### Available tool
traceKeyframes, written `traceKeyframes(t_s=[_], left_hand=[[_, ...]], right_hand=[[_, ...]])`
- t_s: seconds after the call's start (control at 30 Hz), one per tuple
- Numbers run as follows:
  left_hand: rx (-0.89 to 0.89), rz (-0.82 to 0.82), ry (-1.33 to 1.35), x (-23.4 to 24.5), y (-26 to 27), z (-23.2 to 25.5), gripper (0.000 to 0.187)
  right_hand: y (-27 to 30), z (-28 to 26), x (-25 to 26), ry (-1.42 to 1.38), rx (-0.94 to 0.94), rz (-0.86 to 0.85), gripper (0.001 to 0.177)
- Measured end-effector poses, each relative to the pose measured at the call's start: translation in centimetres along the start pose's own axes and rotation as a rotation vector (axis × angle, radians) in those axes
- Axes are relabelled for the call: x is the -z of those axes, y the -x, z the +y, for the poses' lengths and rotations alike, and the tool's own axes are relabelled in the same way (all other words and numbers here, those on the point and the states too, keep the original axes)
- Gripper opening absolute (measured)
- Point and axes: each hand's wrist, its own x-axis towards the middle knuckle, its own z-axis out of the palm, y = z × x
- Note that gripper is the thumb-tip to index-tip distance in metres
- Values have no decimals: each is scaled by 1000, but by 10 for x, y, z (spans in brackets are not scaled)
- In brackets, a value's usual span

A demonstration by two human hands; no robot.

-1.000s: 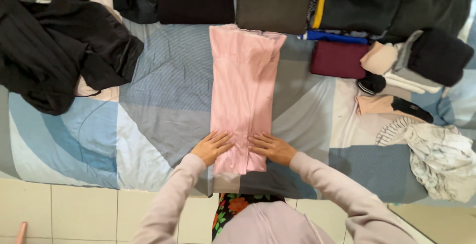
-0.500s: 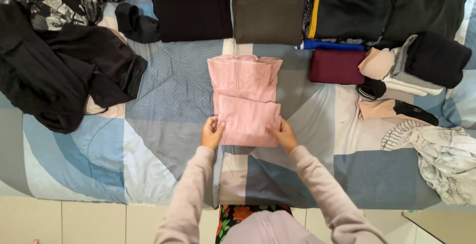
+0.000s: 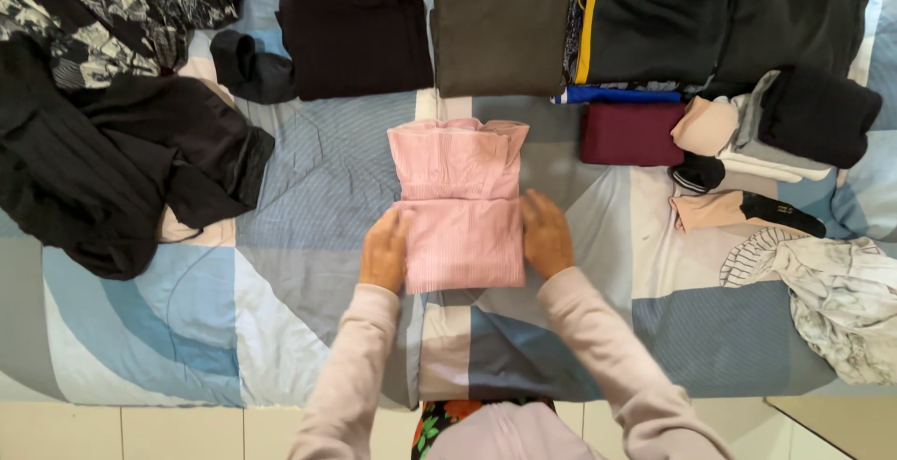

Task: Folding various items of clothing including a pink top, a black shirt, and patterned pants, and stacking them neatly on a bed.

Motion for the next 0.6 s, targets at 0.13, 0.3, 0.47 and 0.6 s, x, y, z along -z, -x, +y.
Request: traceKeyframes(t_s=[0.13, 0.3, 0.47, 0.6], left_hand=[[-324, -287, -185, 16, -41, -7, 72], [28, -321, 354, -8, -60, -34, 44], [849, -237, 451, -64, -78, -41, 50], [884, -68, 272, -81, -84, -33, 61]], right_hand=[[-27, 4, 10, 333, 583, -284, 55], [-62, 29, -21, -111, 232, -508, 45], [-80, 77, -79, -313, -330, -391, 35], [-101, 21, -64, -275, -512, -241, 51]])
